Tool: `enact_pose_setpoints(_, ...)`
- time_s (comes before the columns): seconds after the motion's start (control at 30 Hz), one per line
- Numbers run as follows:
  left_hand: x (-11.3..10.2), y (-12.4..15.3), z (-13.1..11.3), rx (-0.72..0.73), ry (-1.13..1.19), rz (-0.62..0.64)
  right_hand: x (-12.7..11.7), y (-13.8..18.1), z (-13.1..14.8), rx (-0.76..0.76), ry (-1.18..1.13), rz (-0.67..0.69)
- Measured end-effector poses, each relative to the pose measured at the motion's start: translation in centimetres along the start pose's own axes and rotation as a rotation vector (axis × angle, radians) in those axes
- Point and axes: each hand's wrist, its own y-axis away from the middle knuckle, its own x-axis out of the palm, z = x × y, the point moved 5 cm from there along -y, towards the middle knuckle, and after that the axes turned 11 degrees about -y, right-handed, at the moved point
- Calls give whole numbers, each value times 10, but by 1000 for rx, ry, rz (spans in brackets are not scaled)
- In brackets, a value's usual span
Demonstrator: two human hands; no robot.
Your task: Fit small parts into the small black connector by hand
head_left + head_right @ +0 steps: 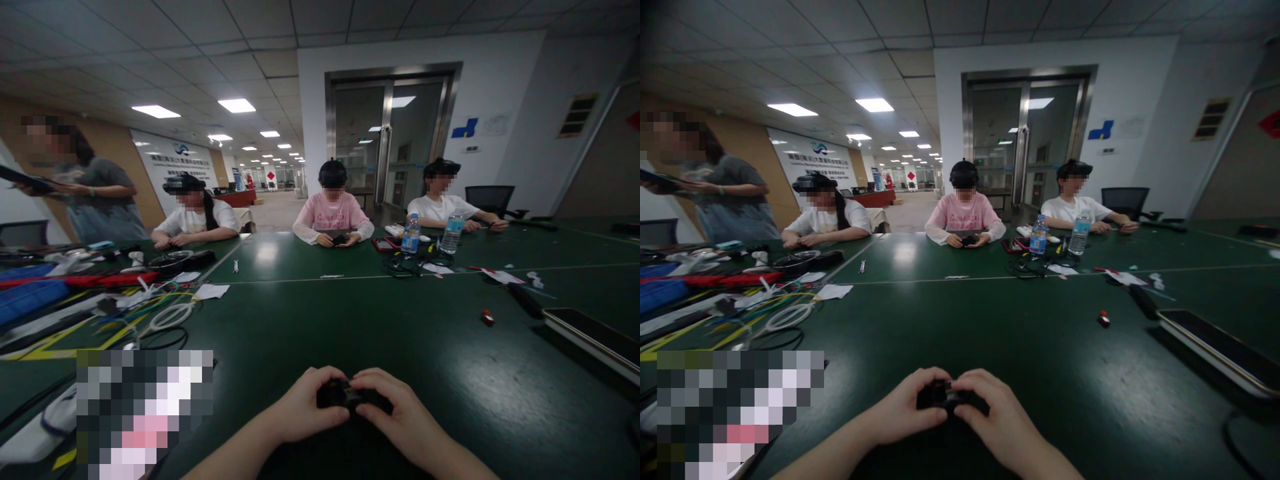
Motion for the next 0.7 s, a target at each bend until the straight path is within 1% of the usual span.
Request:
enact_pose_setpoints(0.23, 2, 0, 3, -4, 8, -3, 0, -1, 5, 6, 10, -15)
enact_pose_setpoints(0.43, 3, -1, 6, 10, 40, -40, 1, 1, 8, -58, 5, -15)
enact_pose_setpoints(0.7, 4, -3, 6, 6, 81, -34, 2, 1, 4, -27, 10, -11)
